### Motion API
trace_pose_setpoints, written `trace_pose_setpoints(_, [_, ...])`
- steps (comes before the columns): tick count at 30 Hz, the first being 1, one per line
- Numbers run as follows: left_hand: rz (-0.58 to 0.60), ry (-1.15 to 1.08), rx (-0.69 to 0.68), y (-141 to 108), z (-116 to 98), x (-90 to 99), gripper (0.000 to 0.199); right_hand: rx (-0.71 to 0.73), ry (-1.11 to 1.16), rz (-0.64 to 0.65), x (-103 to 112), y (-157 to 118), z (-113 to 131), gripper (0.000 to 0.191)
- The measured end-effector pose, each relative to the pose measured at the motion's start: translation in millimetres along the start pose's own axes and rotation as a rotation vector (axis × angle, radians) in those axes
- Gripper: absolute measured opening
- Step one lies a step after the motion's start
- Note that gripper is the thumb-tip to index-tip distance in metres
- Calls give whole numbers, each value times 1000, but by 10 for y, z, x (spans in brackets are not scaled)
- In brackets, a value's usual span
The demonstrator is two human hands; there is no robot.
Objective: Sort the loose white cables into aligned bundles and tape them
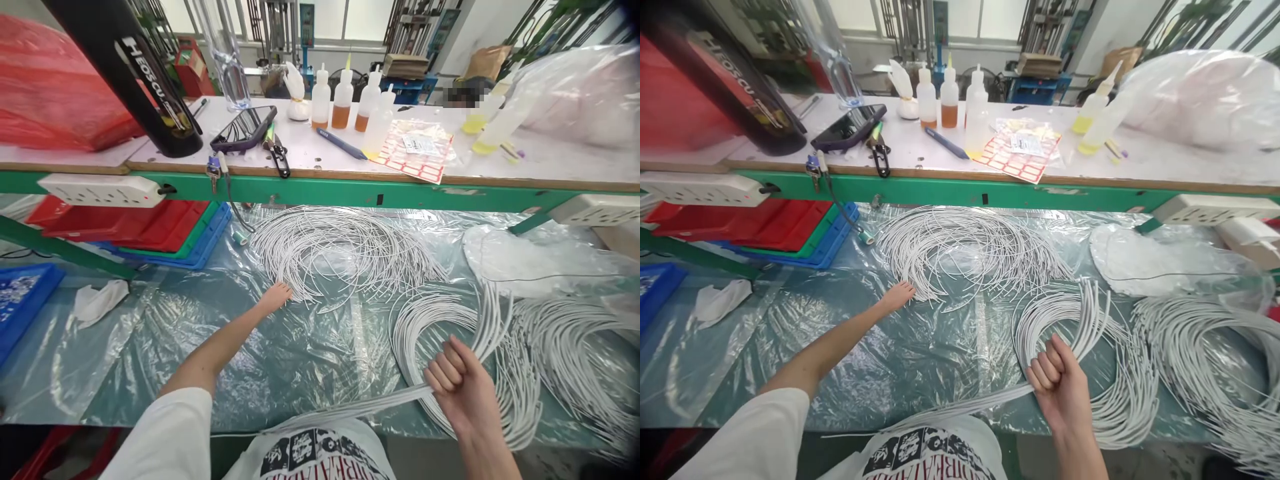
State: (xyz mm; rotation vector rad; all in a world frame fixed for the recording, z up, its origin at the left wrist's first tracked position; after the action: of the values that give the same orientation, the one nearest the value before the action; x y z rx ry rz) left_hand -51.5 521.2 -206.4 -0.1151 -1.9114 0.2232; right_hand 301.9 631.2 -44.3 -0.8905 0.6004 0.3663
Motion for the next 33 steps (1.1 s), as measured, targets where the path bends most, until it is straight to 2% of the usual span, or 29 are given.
trace_pose_setpoints(2, [-19, -58, -17, -27, -179, 97, 15, -4, -16, 15, -55, 38, -8, 58])
trace_pose_setpoints(4, [-52, -122, -38, -81, -455, 203, 17, 5, -34, 28, -106, 68, -5, 56])
trace_pose_setpoints(8, [-171, -266, -63, -281, -1217, 467, 27, 36, -84, 40, -202, 114, -21, 47])
trace_pose_setpoints(9, [-230, -351, -48, -347, -1396, 570, 28, 53, -106, 39, -227, 120, -31, 44])
trace_pose_setpoints(12, [-442, -869, 86, -569, -1741, 878, 24, 104, -212, 47, -340, 108, -122, 35])
trace_pose_setpoints(14, [-456, -1112, 100, -649, -1999, 1035, 26, 107, -312, 83, -466, 75, -264, 37])
trace_pose_setpoints(16, [-454, -1231, 77, -694, -2215, 1209, 28, 92, -401, 134, -612, 22, -453, 43])
trace_pose_setpoints(18, [-533, -1255, 76, -746, -2298, 1394, 27, 85, -458, 166, -733, -40, -635, 47])
trace_pose_setpoints(20, [-663, -1214, 84, -809, -2297, 1564, 25, 83, -483, 190, -824, -98, -794, 50])
trace_pose_setpoints(22, [-766, -1206, 102, -859, -2274, 1658, 23, 83, -495, 215, -884, -146, -925, 53])
trace_pose_setpoints(28, [-846, -1430, 202, -916, -2256, 1579, 28, 123, -624, 272, -951, -223, -1111, 55])
trace_pose_setpoints(33, [-921, -1353, 192, -985, -2251, 1600, 26, 280, -868, 251, -983, -250, -1034, 50])
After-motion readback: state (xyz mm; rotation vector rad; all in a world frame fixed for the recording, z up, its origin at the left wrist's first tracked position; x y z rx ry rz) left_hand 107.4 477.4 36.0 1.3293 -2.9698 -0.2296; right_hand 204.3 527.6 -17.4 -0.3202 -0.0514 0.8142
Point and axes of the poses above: each hand's wrist, its own y-axis towards the middle knuckle, its own x-axis out of the back of the hand, z = x × y, the point moved 10 cm from there along y, towards the middle knuckle, and after that the axes turned 7 degrees about -x, right-handed, at the moved point
